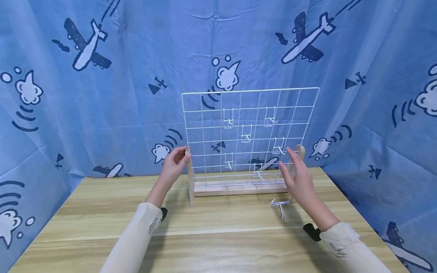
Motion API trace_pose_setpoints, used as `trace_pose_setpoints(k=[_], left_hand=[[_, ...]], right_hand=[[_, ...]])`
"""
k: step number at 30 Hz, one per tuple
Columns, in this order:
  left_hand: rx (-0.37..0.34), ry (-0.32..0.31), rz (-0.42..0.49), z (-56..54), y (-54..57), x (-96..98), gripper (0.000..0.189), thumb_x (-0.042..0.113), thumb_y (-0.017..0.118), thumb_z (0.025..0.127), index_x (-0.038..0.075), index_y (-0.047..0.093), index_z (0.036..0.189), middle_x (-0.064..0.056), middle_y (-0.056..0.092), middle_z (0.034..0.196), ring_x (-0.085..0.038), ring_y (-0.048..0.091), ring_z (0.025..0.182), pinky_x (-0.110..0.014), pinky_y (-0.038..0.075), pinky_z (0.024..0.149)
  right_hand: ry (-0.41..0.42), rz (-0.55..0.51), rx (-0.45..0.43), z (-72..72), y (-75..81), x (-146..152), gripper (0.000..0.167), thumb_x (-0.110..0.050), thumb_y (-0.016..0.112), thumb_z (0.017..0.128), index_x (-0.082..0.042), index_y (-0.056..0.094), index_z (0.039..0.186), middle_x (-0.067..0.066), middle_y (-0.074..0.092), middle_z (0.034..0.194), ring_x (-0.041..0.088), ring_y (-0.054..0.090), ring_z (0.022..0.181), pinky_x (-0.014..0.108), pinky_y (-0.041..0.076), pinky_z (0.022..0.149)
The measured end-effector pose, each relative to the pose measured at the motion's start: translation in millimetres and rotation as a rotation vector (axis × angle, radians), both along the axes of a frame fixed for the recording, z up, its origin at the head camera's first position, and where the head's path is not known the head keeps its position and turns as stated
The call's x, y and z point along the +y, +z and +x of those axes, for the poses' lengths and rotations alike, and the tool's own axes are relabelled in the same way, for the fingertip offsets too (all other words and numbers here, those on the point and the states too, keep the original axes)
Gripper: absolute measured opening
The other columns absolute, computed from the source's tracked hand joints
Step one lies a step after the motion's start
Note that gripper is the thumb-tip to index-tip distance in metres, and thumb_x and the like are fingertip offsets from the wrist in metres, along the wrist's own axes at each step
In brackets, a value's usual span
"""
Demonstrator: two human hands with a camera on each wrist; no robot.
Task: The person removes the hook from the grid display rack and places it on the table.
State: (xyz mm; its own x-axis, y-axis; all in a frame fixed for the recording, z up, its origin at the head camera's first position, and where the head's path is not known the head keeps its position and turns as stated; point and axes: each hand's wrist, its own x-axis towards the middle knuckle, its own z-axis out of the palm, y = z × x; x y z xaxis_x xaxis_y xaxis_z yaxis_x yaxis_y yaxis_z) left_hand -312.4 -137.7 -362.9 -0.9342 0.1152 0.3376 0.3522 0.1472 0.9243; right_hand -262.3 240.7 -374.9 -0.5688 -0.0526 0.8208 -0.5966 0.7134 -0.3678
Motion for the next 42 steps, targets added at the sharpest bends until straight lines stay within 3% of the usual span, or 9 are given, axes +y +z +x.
trace_pose_setpoints(k=[8, 17, 25, 33, 42], left_hand=[[0.005, 0.001, 0.012, -0.5, -1.4, -1.3, 0.041, 0.012, 0.055, 0.099, -0.003, 0.046, 0.135, -0.026, 0.050, 0.133, -0.028, 0.050, 0.123, -0.023, 0.043, 0.101], [-0.021, 0.004, 0.012, -0.4, -0.1, -0.9, 0.043, 0.015, 0.055, 0.099, -0.002, 0.046, 0.137, -0.024, 0.050, 0.134, -0.027, 0.049, 0.124, -0.030, 0.040, 0.105], [-0.022, 0.001, -0.013, 17.7, 17.5, 3.3, 0.041, 0.007, 0.051, 0.100, -0.010, 0.043, 0.136, -0.026, 0.050, 0.131, -0.033, 0.048, 0.125, -0.028, 0.041, 0.104], [-0.014, -0.001, 0.022, -0.5, -0.2, 0.2, 0.043, 0.014, 0.055, 0.099, -0.004, 0.045, 0.137, -0.026, 0.049, 0.133, -0.028, 0.049, 0.124, -0.031, 0.040, 0.105], [0.005, 0.004, 0.019, -1.1, -1.9, 0.0, 0.041, 0.013, 0.055, 0.099, -0.004, 0.047, 0.135, -0.025, 0.050, 0.132, -0.028, 0.050, 0.123, -0.034, 0.040, 0.106]], right_hand=[[-0.033, -0.099, -0.062, -5.5, 8.7, -14, 0.045, -0.005, 0.059, 0.095, 0.007, 0.046, 0.136, 0.027, 0.050, 0.135, 0.045, 0.049, 0.120, 0.057, 0.040, 0.099], [-0.041, -0.175, -0.106, -9.8, 11.5, -23, 0.041, -0.005, 0.055, 0.097, 0.009, 0.046, 0.135, 0.027, 0.052, 0.132, 0.040, 0.050, 0.121, 0.048, 0.041, 0.102], [-0.052, -0.199, -0.118, -12.4, 8.6, -26, 0.037, -0.006, 0.051, 0.099, 0.010, 0.048, 0.133, 0.028, 0.054, 0.128, 0.040, 0.055, 0.115, 0.048, 0.044, 0.098], [-0.070, -0.191, -0.106, -16.8, 8.3, -27, 0.035, -0.004, 0.050, 0.100, 0.009, 0.050, 0.131, 0.028, 0.057, 0.123, 0.040, 0.058, 0.108, 0.048, 0.048, 0.092], [-0.091, -0.177, -0.072, -22.5, 8.0, -28, 0.030, 0.001, 0.049, 0.098, 0.009, 0.055, 0.127, 0.028, 0.056, 0.128, 0.042, 0.059, 0.107, 0.049, 0.048, 0.090]])
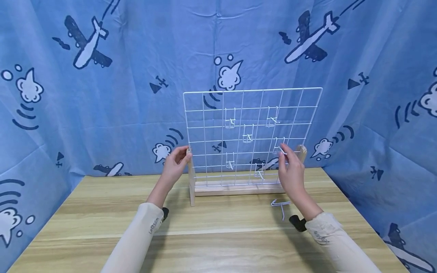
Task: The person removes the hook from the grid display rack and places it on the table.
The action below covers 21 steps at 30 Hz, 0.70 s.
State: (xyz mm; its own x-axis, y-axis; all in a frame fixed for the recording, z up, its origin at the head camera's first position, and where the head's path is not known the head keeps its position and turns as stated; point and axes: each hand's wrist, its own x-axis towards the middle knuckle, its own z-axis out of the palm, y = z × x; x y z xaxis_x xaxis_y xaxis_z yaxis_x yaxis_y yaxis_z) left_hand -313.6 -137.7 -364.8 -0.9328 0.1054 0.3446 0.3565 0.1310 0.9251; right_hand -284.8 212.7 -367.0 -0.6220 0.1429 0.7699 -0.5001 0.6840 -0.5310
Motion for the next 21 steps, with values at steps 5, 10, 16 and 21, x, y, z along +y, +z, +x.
trace_pose_setpoints(k=[5, 10, 16, 21], left_hand=[[-0.015, -0.011, 0.004, 5.1, 6.0, 0.8, 0.041, 0.011, 0.054, 0.099, -0.006, 0.045, 0.136, -0.026, 0.049, 0.133, -0.030, 0.048, 0.125, -0.034, 0.039, 0.107], [-0.021, -0.011, 0.002, 1.9, 4.2, -0.2, 0.043, 0.013, 0.054, 0.099, -0.005, 0.044, 0.138, -0.026, 0.048, 0.135, -0.030, 0.048, 0.126, -0.033, 0.038, 0.107], [-0.011, -0.003, 0.000, 0.4, -0.3, -0.2, 0.043, 0.015, 0.054, 0.099, -0.002, 0.046, 0.138, -0.025, 0.048, 0.134, -0.029, 0.049, 0.123, -0.029, 0.041, 0.104], [-0.006, -0.003, 0.003, 0.6, 0.5, 0.4, 0.042, 0.016, 0.055, 0.099, -0.001, 0.047, 0.137, -0.026, 0.049, 0.133, -0.028, 0.050, 0.122, -0.026, 0.041, 0.103]], right_hand=[[-0.007, -0.006, 0.017, -1.0, 0.5, 0, 0.029, 0.001, 0.051, 0.097, 0.008, 0.059, 0.124, 0.027, 0.055, 0.129, 0.040, 0.061, 0.107, 0.046, 0.049, 0.089], [-0.004, -0.015, 0.041, 0.0, 3.9, -1, 0.029, 0.000, 0.052, 0.097, 0.006, 0.060, 0.124, 0.026, 0.057, 0.128, 0.038, 0.063, 0.105, 0.043, 0.050, 0.087], [-0.005, -0.029, 0.010, 5.8, 8.5, -1, 0.030, -0.003, 0.050, 0.099, 0.004, 0.059, 0.126, 0.024, 0.054, 0.133, 0.037, 0.062, 0.107, 0.042, 0.049, 0.088], [-0.005, -0.040, -0.019, 9.7, 9.7, 0, 0.031, -0.007, 0.048, 0.101, 0.003, 0.058, 0.129, 0.022, 0.053, 0.136, 0.038, 0.060, 0.110, 0.044, 0.047, 0.091]])
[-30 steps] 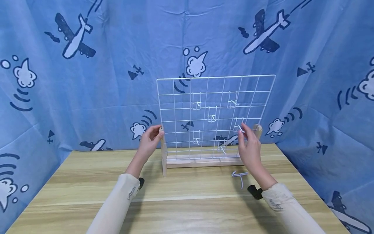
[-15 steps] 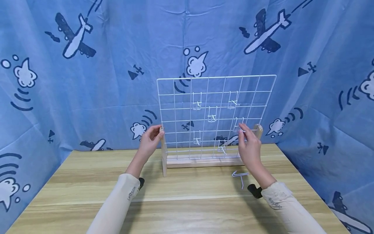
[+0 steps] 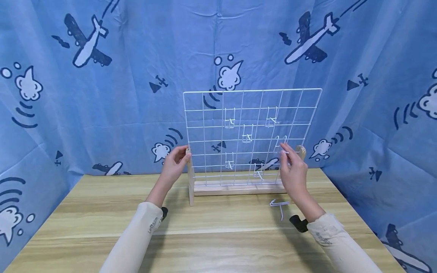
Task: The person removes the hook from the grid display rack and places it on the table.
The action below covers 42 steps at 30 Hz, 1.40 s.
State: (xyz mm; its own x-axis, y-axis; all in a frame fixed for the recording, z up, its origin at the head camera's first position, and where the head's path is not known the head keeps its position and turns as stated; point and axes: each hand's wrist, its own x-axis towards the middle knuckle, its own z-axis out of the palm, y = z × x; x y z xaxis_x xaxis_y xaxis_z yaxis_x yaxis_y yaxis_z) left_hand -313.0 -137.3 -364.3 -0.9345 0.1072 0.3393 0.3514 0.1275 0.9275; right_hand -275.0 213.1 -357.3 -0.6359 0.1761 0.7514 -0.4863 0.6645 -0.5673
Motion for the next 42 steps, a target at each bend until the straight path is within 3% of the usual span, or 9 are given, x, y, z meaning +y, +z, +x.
trace_pose_setpoints(k=[5, 10, 13, 18, 27, 35, 42], left_hand=[[-0.019, -0.012, 0.011, 1.2, 3.2, 0.1, 0.043, 0.012, 0.054, 0.099, -0.005, 0.045, 0.137, -0.027, 0.048, 0.134, -0.030, 0.049, 0.124, -0.025, 0.041, 0.103], [-0.034, -0.012, -0.003, 15.3, 17.1, 2.6, 0.041, 0.008, 0.053, 0.099, -0.008, 0.044, 0.136, -0.026, 0.049, 0.132, -0.032, 0.048, 0.125, -0.026, 0.042, 0.103], [-0.037, -0.009, -0.015, 21.3, 23.1, 4.7, 0.041, 0.007, 0.052, 0.099, -0.008, 0.044, 0.136, -0.026, 0.049, 0.132, -0.031, 0.048, 0.125, -0.027, 0.041, 0.104], [-0.037, -0.009, -0.018, 21.7, 22.8, 4.9, 0.041, 0.007, 0.052, 0.100, -0.009, 0.043, 0.136, -0.028, 0.048, 0.134, -0.032, 0.048, 0.126, -0.027, 0.041, 0.104], [-0.019, -0.005, 0.007, 1.0, 0.6, -0.5, 0.041, 0.013, 0.055, 0.099, -0.002, 0.046, 0.136, -0.025, 0.049, 0.134, -0.029, 0.049, 0.124, -0.022, 0.042, 0.101], [0.013, 0.003, -0.003, 0.7, -0.8, 0.5, 0.039, 0.013, 0.055, 0.099, -0.002, 0.048, 0.135, -0.024, 0.051, 0.131, -0.028, 0.051, 0.121, -0.022, 0.044, 0.099], [0.012, 0.004, -0.005, 1.2, -1.0, 0.6, 0.040, 0.013, 0.054, 0.099, -0.004, 0.047, 0.135, -0.025, 0.050, 0.132, -0.029, 0.051, 0.122, -0.025, 0.043, 0.101]], right_hand=[[0.013, -0.007, 0.001, 4.0, -1.6, 3, 0.030, -0.006, 0.049, 0.100, 0.004, 0.059, 0.127, 0.021, 0.054, 0.135, 0.036, 0.059, 0.114, 0.033, 0.047, 0.095], [0.031, 0.008, 0.008, 10.4, -3.6, 5, 0.029, -0.005, 0.049, 0.100, 0.005, 0.059, 0.126, 0.022, 0.054, 0.134, 0.036, 0.058, 0.115, 0.008, 0.038, 0.094], [0.042, 0.014, 0.006, 14.0, -4.7, 7, 0.029, -0.004, 0.049, 0.100, 0.005, 0.059, 0.125, 0.024, 0.054, 0.133, 0.038, 0.057, 0.116, 0.002, 0.034, 0.092], [0.065, 0.041, 0.017, 18.3, -9.5, 10, 0.027, 0.001, 0.051, 0.098, 0.008, 0.060, 0.122, 0.027, 0.055, 0.130, 0.043, 0.055, 0.116, 0.001, 0.033, 0.092], [0.052, 0.103, 0.010, 22.4, -21.0, 14, 0.026, 0.004, 0.055, 0.095, 0.007, 0.063, 0.119, 0.025, 0.058, 0.127, 0.043, 0.060, 0.107, 0.002, 0.036, 0.087], [0.058, 0.157, 0.030, 27.0, -31.0, 20, 0.025, 0.007, 0.057, 0.092, 0.008, 0.064, 0.116, 0.026, 0.060, 0.123, 0.045, 0.058, 0.110, -0.003, 0.029, 0.087], [0.077, 0.195, 0.054, 32.0, -38.8, 24, 0.027, 0.009, 0.060, 0.089, 0.007, 0.065, 0.116, 0.026, 0.060, 0.124, 0.045, 0.058, 0.110, -0.001, 0.027, 0.094]])
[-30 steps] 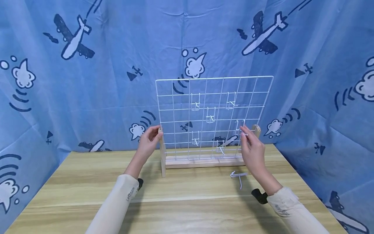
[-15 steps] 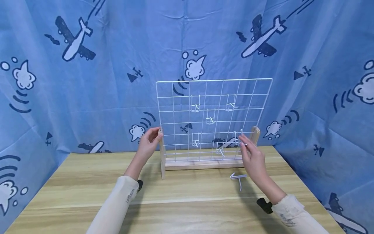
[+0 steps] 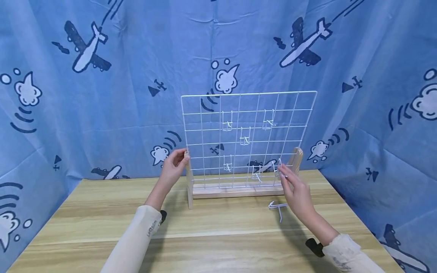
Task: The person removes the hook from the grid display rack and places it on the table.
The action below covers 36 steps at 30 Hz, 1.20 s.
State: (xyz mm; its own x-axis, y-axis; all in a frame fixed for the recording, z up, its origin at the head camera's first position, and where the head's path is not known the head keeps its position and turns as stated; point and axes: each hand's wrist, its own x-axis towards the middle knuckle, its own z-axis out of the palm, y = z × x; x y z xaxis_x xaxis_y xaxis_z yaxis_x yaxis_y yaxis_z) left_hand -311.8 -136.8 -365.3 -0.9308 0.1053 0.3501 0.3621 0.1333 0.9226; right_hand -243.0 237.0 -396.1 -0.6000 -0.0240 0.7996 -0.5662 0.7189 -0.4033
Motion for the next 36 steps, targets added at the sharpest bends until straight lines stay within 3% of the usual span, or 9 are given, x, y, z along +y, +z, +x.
trace_pose_setpoints(k=[13, 16, 17, 19, 24, 28, 31, 34, 36], left_hand=[[0.004, 0.003, -0.007, -0.3, 0.0, 0.3, 0.040, 0.013, 0.054, 0.099, -0.003, 0.047, 0.135, -0.023, 0.051, 0.131, -0.028, 0.051, 0.122, -0.019, 0.043, 0.098], [0.015, 0.004, 0.001, -0.3, 0.8, 0.6, 0.039, 0.012, 0.055, 0.099, -0.004, 0.047, 0.134, -0.025, 0.051, 0.130, -0.029, 0.051, 0.121, -0.019, 0.044, 0.097], [0.016, 0.006, 0.002, -0.4, 0.9, 0.8, 0.040, 0.012, 0.055, 0.099, -0.005, 0.047, 0.134, -0.025, 0.051, 0.130, -0.029, 0.051, 0.121, -0.020, 0.044, 0.098], [0.011, 0.011, 0.002, -0.2, 1.1, 0.9, 0.040, 0.012, 0.055, 0.099, -0.005, 0.047, 0.134, -0.024, 0.052, 0.130, -0.029, 0.051, 0.122, -0.023, 0.044, 0.100], [-0.029, 0.018, -0.007, 0.1, 0.0, 0.5, 0.040, 0.014, 0.055, 0.099, -0.001, 0.048, 0.135, -0.022, 0.051, 0.132, -0.027, 0.050, 0.123, -0.031, 0.041, 0.105], [-0.039, 0.014, 0.001, -0.2, 0.1, -0.2, 0.042, 0.015, 0.054, 0.099, -0.002, 0.046, 0.136, -0.024, 0.050, 0.134, -0.028, 0.049, 0.124, -0.034, 0.039, 0.107], [-0.037, 0.010, 0.008, 0.0, 0.5, -0.3, 0.042, 0.014, 0.054, 0.099, -0.002, 0.045, 0.138, -0.024, 0.049, 0.135, -0.028, 0.048, 0.125, -0.035, 0.038, 0.108], [-0.036, 0.009, 0.011, -0.3, 0.6, 0.1, 0.042, 0.013, 0.054, 0.099, -0.002, 0.045, 0.138, -0.025, 0.048, 0.135, -0.029, 0.048, 0.125, -0.035, 0.038, 0.108], [-0.035, 0.011, 0.006, -0.7, 0.9, 0.6, 0.042, 0.014, 0.054, 0.099, -0.002, 0.046, 0.137, -0.025, 0.049, 0.134, -0.028, 0.049, 0.125, -0.035, 0.039, 0.107]], right_hand=[[0.061, 0.097, 0.060, 4.4, -7.8, 3, 0.037, 0.016, 0.064, 0.081, 0.006, 0.065, 0.117, 0.025, 0.059, 0.125, 0.044, 0.060, 0.107, 0.004, 0.029, 0.099], [0.067, 0.126, 0.069, 5.5, -7.5, 2, 0.040, 0.016, 0.065, 0.080, 0.004, 0.065, 0.118, 0.023, 0.059, 0.126, 0.042, 0.061, 0.105, 0.003, 0.040, 0.085], [0.071, 0.136, 0.072, 5.9, -7.7, 2, 0.040, 0.016, 0.065, 0.080, 0.004, 0.065, 0.118, 0.023, 0.059, 0.127, 0.040, 0.063, 0.101, 0.003, 0.042, 0.076], [0.071, 0.159, 0.079, 7.0, -8.3, 1, 0.041, 0.016, 0.066, 0.079, 0.003, 0.065, 0.118, 0.022, 0.059, 0.127, 0.038, 0.064, 0.101, 0.004, 0.042, 0.071], [0.077, 0.203, 0.076, 9.8, -10.7, 0, 0.044, 0.016, 0.067, 0.077, 0.003, 0.065, 0.119, 0.021, 0.058, 0.128, 0.037, 0.064, 0.103, 0.006, 0.046, 0.081], [0.102, 0.236, 0.082, 9.8, -11.8, 0, 0.045, 0.015, 0.066, 0.079, 0.002, 0.063, 0.122, 0.020, 0.057, 0.131, 0.037, 0.065, 0.100, 0.012, 0.051, 0.070], [0.128, 0.256, 0.090, 9.1, -13.2, 0, 0.040, 0.011, 0.064, 0.083, 0.002, 0.063, 0.122, 0.017, 0.055, 0.134, 0.037, 0.064, 0.102, 0.011, 0.049, 0.082], [0.152, 0.267, 0.082, 8.6, -15.7, 1, 0.031, 0.002, 0.059, 0.092, 0.002, 0.062, 0.123, 0.015, 0.054, 0.137, 0.035, 0.061, 0.110, 0.009, 0.039, 0.094], [0.164, 0.270, 0.078, 8.2, -17.2, 1, 0.029, -0.007, 0.054, 0.098, 0.001, 0.062, 0.125, 0.016, 0.054, 0.136, 0.033, 0.059, 0.114, 0.007, 0.035, 0.096]])
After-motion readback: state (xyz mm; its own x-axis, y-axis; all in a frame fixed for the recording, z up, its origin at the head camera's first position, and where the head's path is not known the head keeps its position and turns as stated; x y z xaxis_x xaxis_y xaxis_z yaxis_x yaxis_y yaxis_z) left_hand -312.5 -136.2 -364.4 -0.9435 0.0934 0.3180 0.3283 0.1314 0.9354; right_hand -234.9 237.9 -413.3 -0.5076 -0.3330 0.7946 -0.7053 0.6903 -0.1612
